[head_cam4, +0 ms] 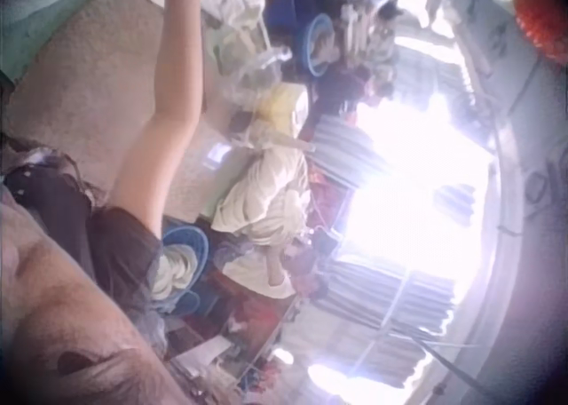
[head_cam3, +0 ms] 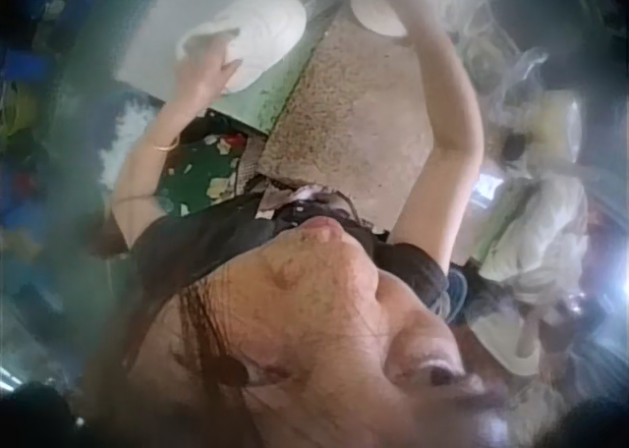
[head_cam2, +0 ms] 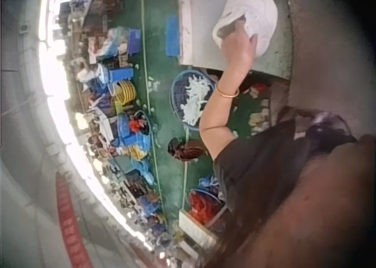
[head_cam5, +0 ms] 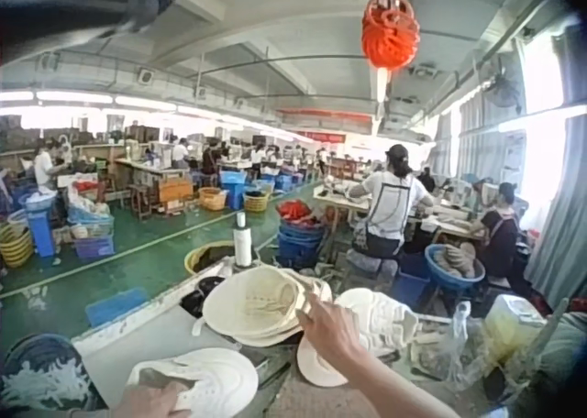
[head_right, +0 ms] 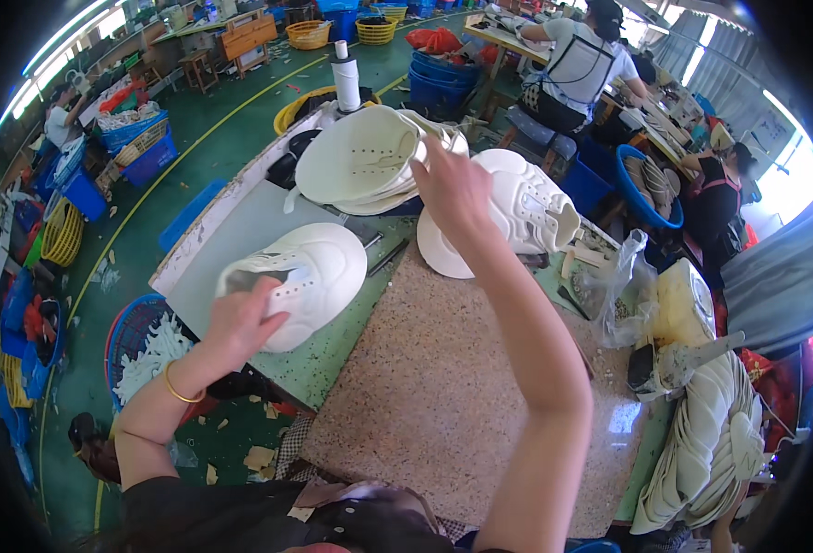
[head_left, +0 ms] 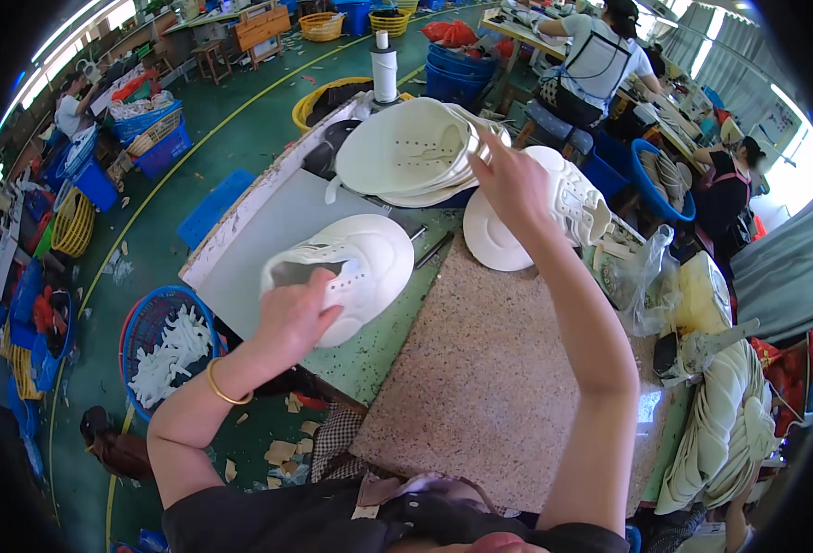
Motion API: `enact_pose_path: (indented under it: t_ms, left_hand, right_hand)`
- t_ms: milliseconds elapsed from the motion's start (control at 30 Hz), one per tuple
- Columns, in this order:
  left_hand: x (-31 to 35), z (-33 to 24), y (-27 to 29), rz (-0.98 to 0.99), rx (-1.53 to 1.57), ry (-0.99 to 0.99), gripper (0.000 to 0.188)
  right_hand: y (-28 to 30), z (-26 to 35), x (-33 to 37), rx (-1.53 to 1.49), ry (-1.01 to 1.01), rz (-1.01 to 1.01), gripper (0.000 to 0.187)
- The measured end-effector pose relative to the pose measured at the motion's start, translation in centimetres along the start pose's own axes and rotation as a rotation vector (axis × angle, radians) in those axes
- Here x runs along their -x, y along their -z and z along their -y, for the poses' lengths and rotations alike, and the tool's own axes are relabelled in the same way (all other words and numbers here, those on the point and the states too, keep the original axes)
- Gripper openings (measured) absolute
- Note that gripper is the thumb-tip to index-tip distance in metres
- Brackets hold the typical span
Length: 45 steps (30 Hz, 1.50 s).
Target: The person applies eyelets to the lacing holes of a white shoe upper by hand, taking eyelets from a small pile on the table and pressing them into the pre-punched holes.
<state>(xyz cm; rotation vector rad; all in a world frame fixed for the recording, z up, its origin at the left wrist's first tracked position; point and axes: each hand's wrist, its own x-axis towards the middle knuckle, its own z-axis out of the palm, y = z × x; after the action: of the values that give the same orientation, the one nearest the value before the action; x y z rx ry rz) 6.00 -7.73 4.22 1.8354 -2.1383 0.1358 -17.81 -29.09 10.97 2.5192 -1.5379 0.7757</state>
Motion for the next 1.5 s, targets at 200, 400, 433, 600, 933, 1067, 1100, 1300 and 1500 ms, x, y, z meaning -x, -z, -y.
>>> enact_pose_path:
  t_ms: [200, 400, 433, 600, 933, 1067, 1100, 1300, 1500]
  left_hand:
    - [0.6, -2.3, 9.5, 0.016, 0.454, 0.146, 0.030]
    - [-2.0, -12.3, 4.0, 0.507, 0.585, -0.517, 0.029]
    - [-2.3, -14.0, 2.2, 0.617, 0.513, -0.566, 0.027]
    - [-2.5, -18.5, -3.0, 0.834, 0.363, -0.752, 0.026]
    - [-1.7, -19.3, -3.3, 0.940, 0.678, -0.477, 0.038]
    - [-1.7, -19.8, -2.9, 1.057, 0.797, -0.392, 0.038]
    - [-1.8, -20.0, -2.7, 1.112, 0.801, -0.382, 0.039]
    - [-1.4, -19.9, -2.9, 1.124, 0.816, -0.325, 0.037]
    - [-0.9, -19.5, -3.5, 1.043, 0.860, -0.378, 0.038]
  right_hand:
    - [9.2, -9.7, 20.7, 0.023, -0.169, -0.036, 0.012]
    - [11.2, -12.4, 35.0, -0.111, -0.551, 0.027, 0.016]
    - [10.3, -12.8, 35.5, -0.064, -0.482, 0.015, 0.016]
    - [9.0, -13.8, 36.7, 0.069, -0.402, -0.052, 0.008]
    - [11.3, -9.6, 38.4, -1.015, -0.795, -0.210, 0.011]
    - [9.7, -3.3, 37.6, -1.014, -0.551, 0.051, 0.015]
    - [9.1, -2.2, 37.2, -0.974, -0.471, 0.029, 0.015]
    - [7.9, -1.2, 36.0, -0.985, -0.428, 0.073, 0.011]
    - [7.1, -0.8, 36.3, -0.938, -0.438, 0.055, 0.015]
